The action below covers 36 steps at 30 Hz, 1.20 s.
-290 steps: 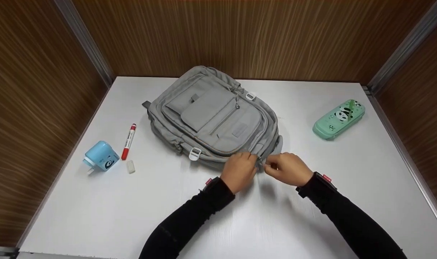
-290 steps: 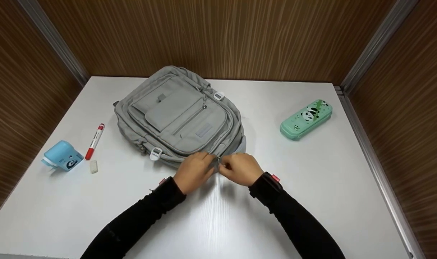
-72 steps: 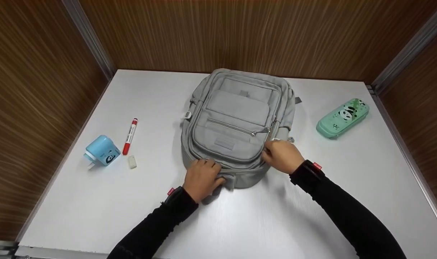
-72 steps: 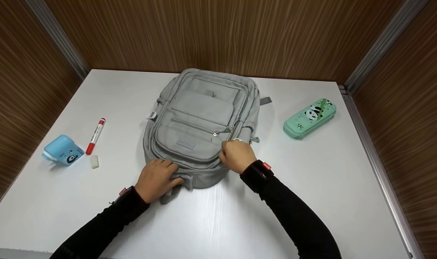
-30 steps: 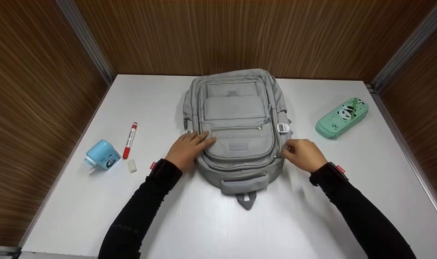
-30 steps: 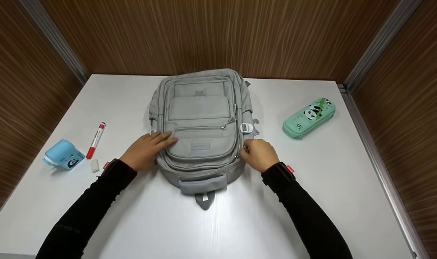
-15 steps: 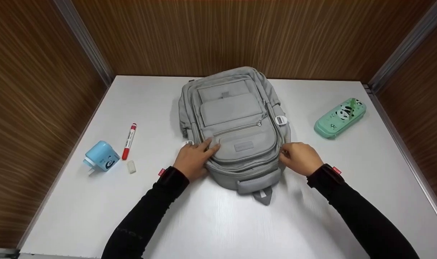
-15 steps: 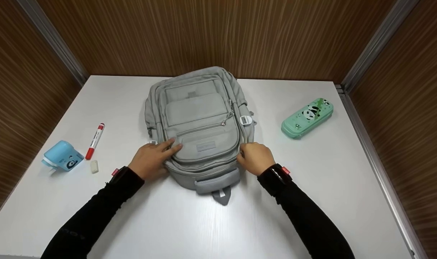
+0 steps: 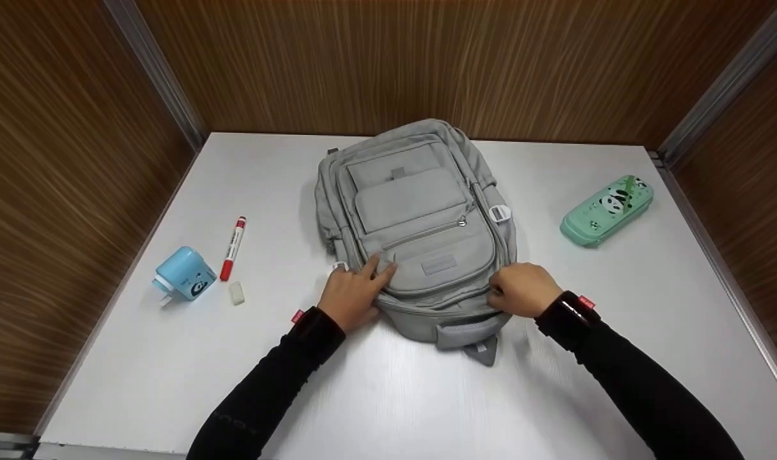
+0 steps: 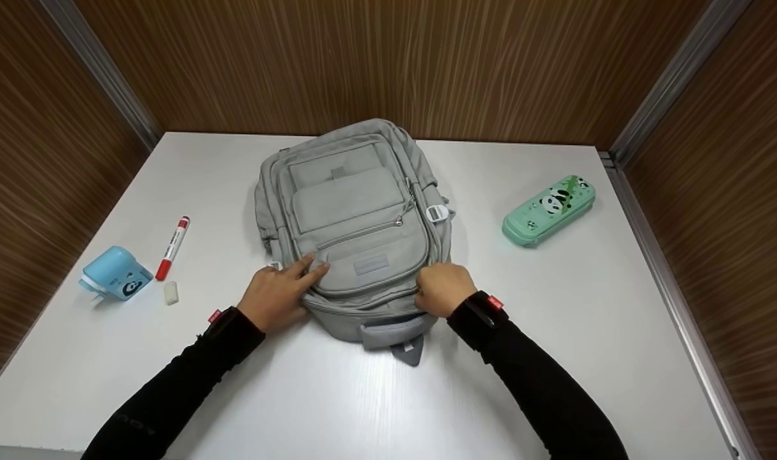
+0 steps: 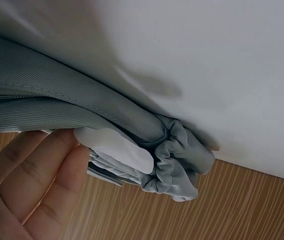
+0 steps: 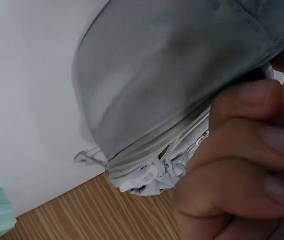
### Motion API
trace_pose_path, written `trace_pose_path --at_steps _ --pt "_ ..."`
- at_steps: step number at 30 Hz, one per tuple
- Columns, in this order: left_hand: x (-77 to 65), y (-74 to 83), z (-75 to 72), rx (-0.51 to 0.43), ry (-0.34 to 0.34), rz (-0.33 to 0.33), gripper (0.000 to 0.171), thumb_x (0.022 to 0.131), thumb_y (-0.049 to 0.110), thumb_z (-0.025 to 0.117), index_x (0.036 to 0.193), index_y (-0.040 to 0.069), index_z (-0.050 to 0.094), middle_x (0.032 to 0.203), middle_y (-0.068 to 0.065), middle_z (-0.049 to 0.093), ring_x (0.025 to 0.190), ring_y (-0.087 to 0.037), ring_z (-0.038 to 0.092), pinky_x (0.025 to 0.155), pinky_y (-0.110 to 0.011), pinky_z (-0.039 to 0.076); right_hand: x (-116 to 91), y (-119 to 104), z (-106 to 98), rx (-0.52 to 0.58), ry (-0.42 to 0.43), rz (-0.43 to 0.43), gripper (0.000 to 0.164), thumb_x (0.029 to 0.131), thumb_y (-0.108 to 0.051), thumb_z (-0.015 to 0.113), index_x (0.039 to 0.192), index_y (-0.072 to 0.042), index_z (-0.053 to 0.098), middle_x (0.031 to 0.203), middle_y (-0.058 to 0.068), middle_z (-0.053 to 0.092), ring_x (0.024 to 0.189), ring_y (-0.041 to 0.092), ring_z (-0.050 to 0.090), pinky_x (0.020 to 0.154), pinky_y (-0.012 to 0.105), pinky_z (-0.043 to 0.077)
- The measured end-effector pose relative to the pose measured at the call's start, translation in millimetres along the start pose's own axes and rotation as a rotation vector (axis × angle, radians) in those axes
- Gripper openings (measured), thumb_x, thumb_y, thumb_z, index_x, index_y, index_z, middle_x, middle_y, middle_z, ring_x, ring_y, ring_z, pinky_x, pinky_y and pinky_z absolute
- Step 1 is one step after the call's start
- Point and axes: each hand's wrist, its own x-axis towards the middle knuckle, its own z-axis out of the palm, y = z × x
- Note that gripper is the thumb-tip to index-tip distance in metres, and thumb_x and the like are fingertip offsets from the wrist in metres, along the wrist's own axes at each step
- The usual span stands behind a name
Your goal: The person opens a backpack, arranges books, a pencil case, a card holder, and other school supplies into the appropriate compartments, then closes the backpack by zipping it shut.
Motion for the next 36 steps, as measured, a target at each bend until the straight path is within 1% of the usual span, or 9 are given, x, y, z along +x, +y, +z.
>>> trace_pose_path --at_steps 5,9,17,20,22,27,29,33,36 --pt "3.6 9.9 -1.2 0.079 -0.028 -0.001 0.08 0.075 0.045 0.074 0.147 0.025 0.045 0.139 -0.013 0.058 0.045 -0.013 0.045 0.05 -0.031 0.044 2 -10 3 0.106 -0.035 -0.024 0.034 0.075 -0.011 0.062 0.054 -0.019 0.036 0.054 -0.011 0.03 0.051 0.008 0.034 0.048 0.024 0.026" --pt "9.7 25.2 -2.5 0.175 -0.043 -0.002 0.08 0.078 0.059 0.069 0.145 0.021 0.048 0.132 -0.015 0.063 0.043 -0.012 0.044 0.043 -0.028 0.039 4 -16 2 0.141 -0.007 -0.011 0.031 0.076 -0.012 0.061 0.055 -0.018 0.039 0.053 -0.012 0.031 0.051 0.008 0.035 0.048 0.024 0.026" --pt "26.3 63.0 2.2 0.387 0.15 0.067 0.08 0.077 0.074 0.059 0.12 0.008 0.068 0.091 -0.005 0.072 0.051 -0.009 0.057 0.046 -0.024 0.046 5 -28 6 0.145 0.093 -0.048 0.031 0.075 -0.01 0.061 0.055 -0.02 0.039 0.054 -0.013 0.032 0.051 0.006 0.034 0.048 0.023 0.027" --pt "35.2 76.9 3.5 0.416 0.216 0.066 0.07 0.079 0.072 0.059 0.105 0.008 0.073 0.078 0.001 0.067 0.049 -0.006 0.054 0.044 -0.023 0.044 5 -33 10 0.145 0.134 -0.074 0.033 0.074 -0.01 0.063 0.056 -0.02 0.038 0.055 -0.013 0.032 0.051 0.005 0.033 0.048 0.022 0.028" --pt "41.5 86.0 4.6 0.412 0.258 0.05 0.054 0.082 0.06 0.063 0.096 0.009 0.073 0.075 0.003 0.066 0.048 -0.004 0.052 0.043 -0.022 0.042 4 -37 13 0.141 0.163 -0.092 0.033 0.074 -0.01 0.064 0.056 -0.02 0.039 0.056 -0.013 0.033 0.052 0.005 0.034 0.048 0.022 0.028" --pt "54.5 105.1 8.8 0.402 0.332 -0.037 0.017 0.085 0.029 0.061 0.081 0.015 0.069 0.07 0.004 0.063 0.047 -0.002 0.05 0.041 -0.022 0.04 4 -46 17 0.153 0.197 -0.138 0.028 0.077 -0.012 0.067 0.059 -0.017 0.046 0.058 -0.012 0.037 0.054 0.005 0.036 0.05 0.022 0.029" --pt "57.7 110.0 10.3 0.404 0.352 -0.073 0.014 0.086 0.028 0.06 0.079 0.018 0.066 0.069 0.005 0.061 0.048 -0.001 0.05 0.042 -0.021 0.04 4 -48 18 0.172 0.198 -0.152 0.023 0.078 -0.012 0.067 0.062 -0.016 0.051 0.059 -0.011 0.039 0.055 0.005 0.037 0.051 0.022 0.031" --pt "56.2 107.7 8.2 0.359 0.37 -0.08 0.037 0.083 0.048 0.062 0.093 0.013 0.071 0.077 0.003 0.064 0.052 -0.004 0.054 0.045 -0.023 0.042 3 -45 17 0.233 0.195 -0.139 0.015 0.081 -0.01 0.067 0.068 -0.013 0.06 0.06 -0.01 0.043 0.056 0.004 0.038 0.052 0.02 0.032" --pt "47.0 89.0 -3.1 0.254 0.312 0.005 0.07 0.077 0.07 0.061 0.114 0.011 0.07 0.086 0.0 0.069 0.057 -0.008 0.06 0.048 -0.025 0.048 0 -38 13 0.277 0.191 -0.098 0.015 0.082 -0.009 0.067 0.069 -0.014 0.06 0.061 -0.011 0.041 0.055 0.003 0.037 0.052 0.02 0.032"
